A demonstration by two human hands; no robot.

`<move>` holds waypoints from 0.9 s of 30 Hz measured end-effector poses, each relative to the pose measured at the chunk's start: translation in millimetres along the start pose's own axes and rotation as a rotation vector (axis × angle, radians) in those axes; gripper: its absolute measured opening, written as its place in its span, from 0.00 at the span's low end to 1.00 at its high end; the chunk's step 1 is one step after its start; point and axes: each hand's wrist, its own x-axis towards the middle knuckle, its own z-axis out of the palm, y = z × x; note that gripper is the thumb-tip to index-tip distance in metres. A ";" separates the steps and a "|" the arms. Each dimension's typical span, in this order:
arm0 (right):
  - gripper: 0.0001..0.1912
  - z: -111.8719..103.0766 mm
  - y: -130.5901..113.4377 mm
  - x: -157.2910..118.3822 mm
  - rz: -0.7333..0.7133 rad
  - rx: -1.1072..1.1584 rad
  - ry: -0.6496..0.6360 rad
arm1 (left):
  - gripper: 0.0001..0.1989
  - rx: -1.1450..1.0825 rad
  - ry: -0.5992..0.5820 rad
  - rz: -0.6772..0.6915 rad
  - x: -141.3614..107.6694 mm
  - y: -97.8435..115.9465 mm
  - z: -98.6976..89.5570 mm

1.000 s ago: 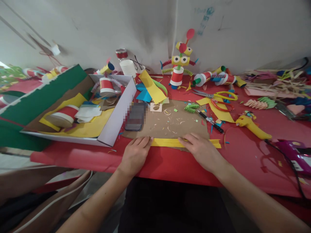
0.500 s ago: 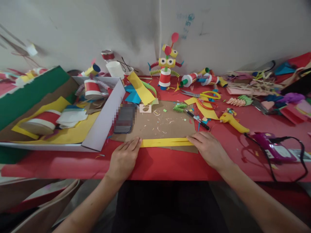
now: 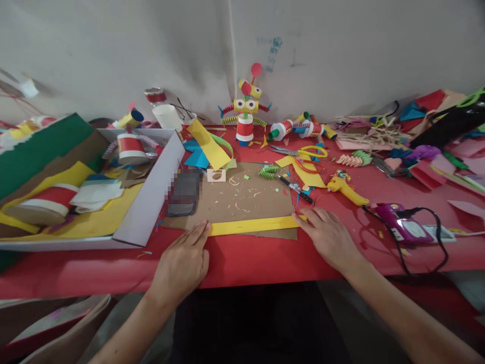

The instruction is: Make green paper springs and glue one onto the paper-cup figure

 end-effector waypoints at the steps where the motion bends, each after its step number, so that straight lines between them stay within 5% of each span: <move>1: 0.25 0.1 -0.5 -1.0 0.007 -0.004 -0.010 | 0.24 -0.017 -0.007 -0.028 -0.6 2.8 -0.7; 10: 0.28 -10.1 -38.6 9.4 0.233 0.136 0.033 | 0.33 -0.021 0.004 -0.167 -1.0 24.7 4.7; 17: 0.25 -17.6 -96.5 37.7 0.065 0.381 0.052 | 0.34 -0.041 -0.024 -0.162 -5.6 22.3 2.9; 27: 0.26 3.2 -55.3 9.6 0.155 0.302 -0.018 | 0.31 -0.079 -0.097 -0.124 -14.5 12.6 -1.9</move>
